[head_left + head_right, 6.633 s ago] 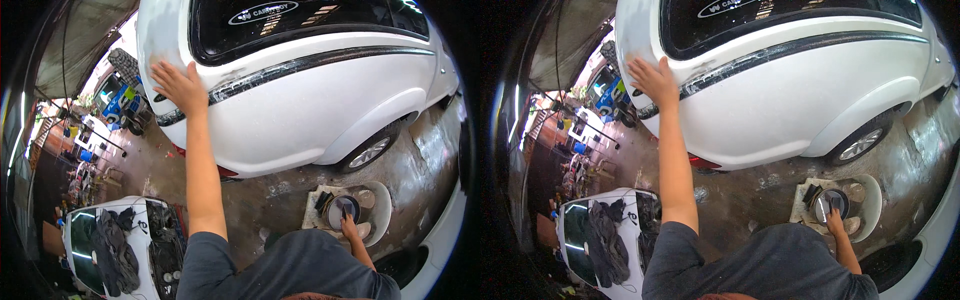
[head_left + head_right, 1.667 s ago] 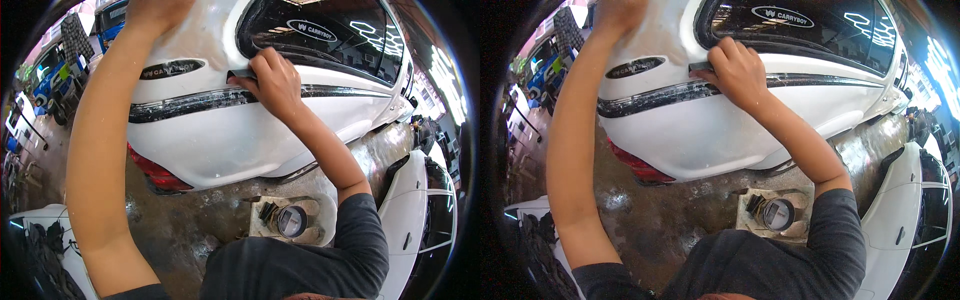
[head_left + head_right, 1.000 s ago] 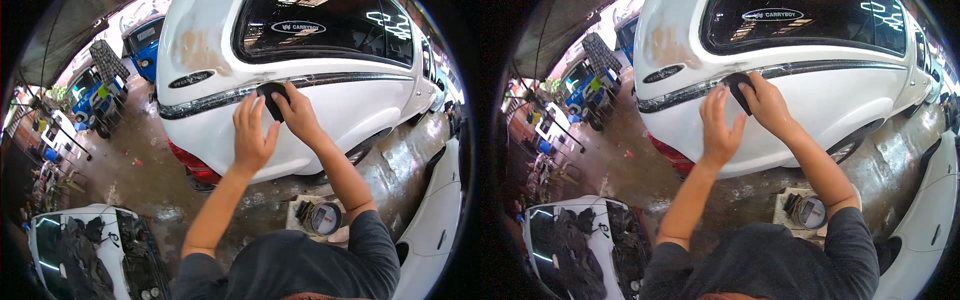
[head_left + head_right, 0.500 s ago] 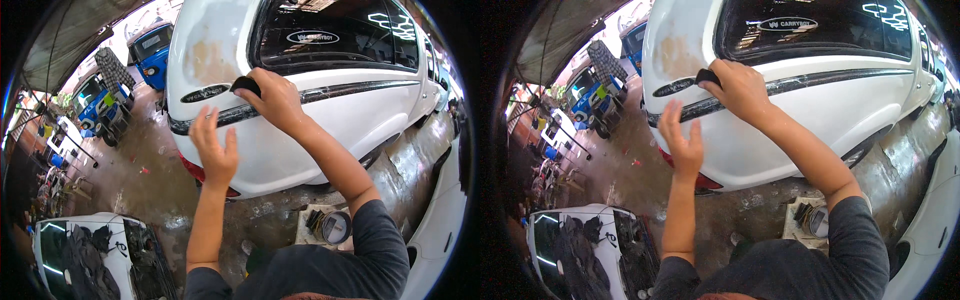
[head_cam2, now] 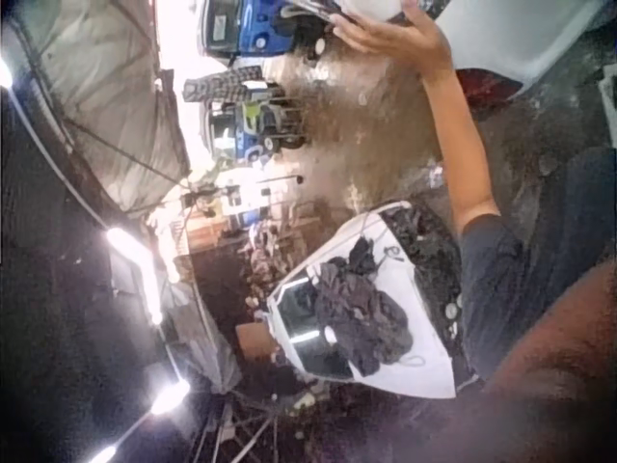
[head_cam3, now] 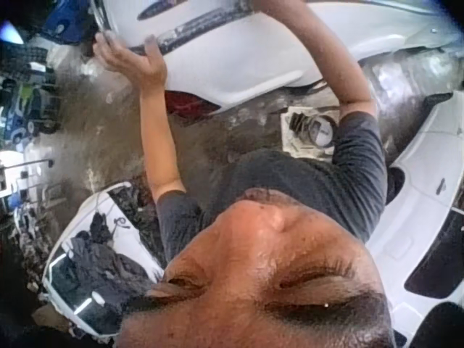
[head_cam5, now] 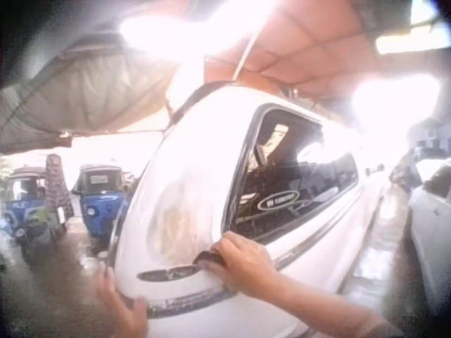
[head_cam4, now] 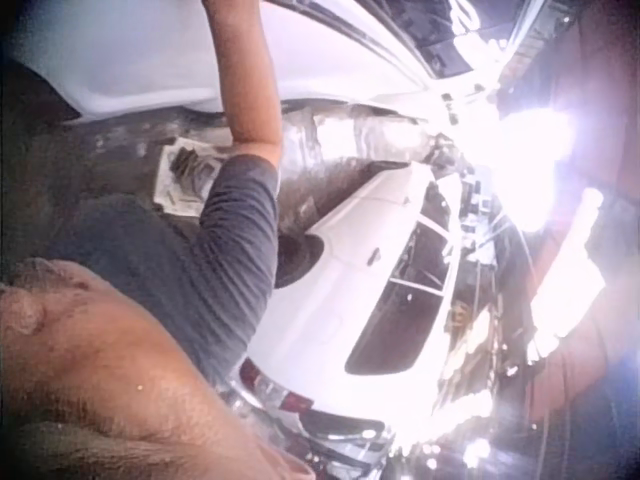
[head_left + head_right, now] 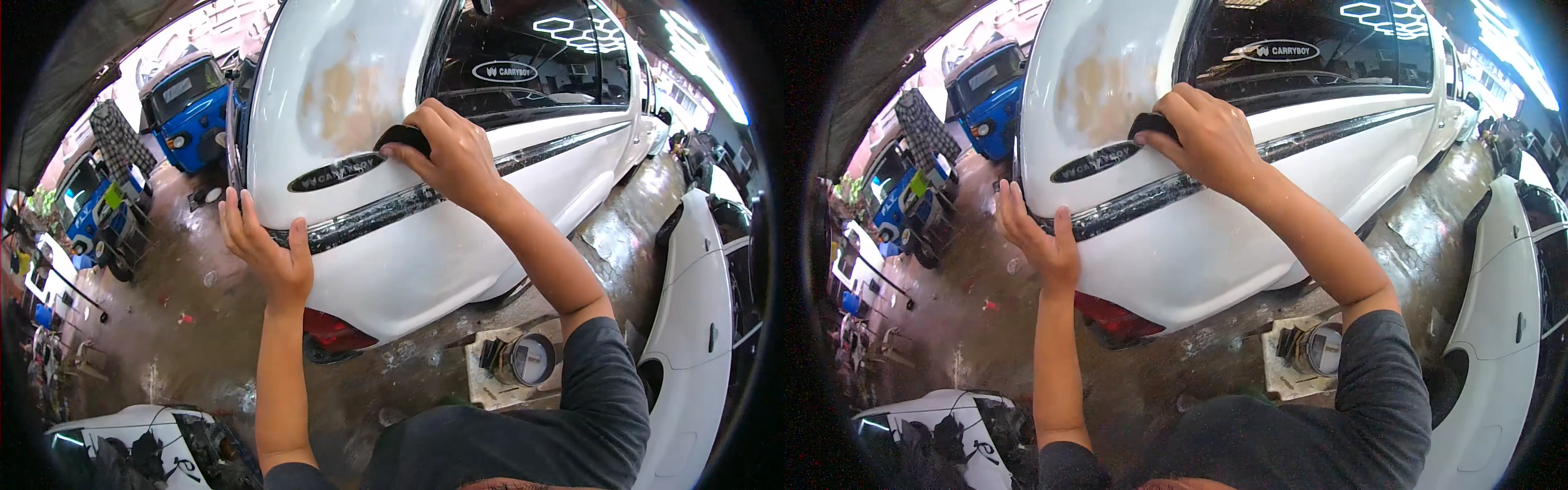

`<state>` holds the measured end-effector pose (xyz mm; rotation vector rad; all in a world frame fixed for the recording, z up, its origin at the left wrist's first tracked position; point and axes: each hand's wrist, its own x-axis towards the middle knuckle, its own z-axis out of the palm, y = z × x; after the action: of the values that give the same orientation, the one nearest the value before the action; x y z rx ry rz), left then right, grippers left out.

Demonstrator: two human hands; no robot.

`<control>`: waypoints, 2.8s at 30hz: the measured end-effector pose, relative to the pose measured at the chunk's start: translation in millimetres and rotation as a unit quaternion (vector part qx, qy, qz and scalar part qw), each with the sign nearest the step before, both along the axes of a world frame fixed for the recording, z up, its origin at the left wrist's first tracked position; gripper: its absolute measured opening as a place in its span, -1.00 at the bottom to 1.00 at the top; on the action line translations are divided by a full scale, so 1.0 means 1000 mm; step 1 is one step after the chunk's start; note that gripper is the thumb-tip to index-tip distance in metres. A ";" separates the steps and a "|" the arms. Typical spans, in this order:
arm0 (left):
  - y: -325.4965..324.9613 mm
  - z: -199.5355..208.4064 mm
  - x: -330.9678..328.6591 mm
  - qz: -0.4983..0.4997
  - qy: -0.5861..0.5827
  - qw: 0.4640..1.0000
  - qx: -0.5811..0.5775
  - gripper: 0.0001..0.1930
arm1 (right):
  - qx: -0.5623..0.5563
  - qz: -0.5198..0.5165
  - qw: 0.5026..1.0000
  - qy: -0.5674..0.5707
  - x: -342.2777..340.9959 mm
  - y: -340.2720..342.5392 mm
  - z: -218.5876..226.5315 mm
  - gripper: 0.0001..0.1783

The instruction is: The person sands the white surface of a vehicle using a small black sanding block, frequently dipping the block into a bucket of water and wiping the area by hand.

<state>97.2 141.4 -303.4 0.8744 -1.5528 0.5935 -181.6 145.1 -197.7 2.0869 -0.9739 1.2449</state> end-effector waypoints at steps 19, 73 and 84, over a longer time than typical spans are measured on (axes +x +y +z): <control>0.000 0.003 0.002 0.006 -0.020 0.999 0.038 -0.17 | 0.003 0.036 0.999 0.037 -0.006 -0.007 0.006 -0.63; 0.012 0.017 -0.074 0.136 -0.140 0.981 0.002 -0.48 | -0.034 0.093 0.985 0.140 0.021 -0.013 0.031 -0.69; 0.011 0.017 -0.074 0.157 -0.145 0.977 -0.007 -0.65 | -0.060 0.097 0.972 0.204 0.026 -0.017 0.042 -0.73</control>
<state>23.1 152.2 -286.7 1.0681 -1.6780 0.9950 -156.0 128.4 -155.2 2.2585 -0.5092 0.8806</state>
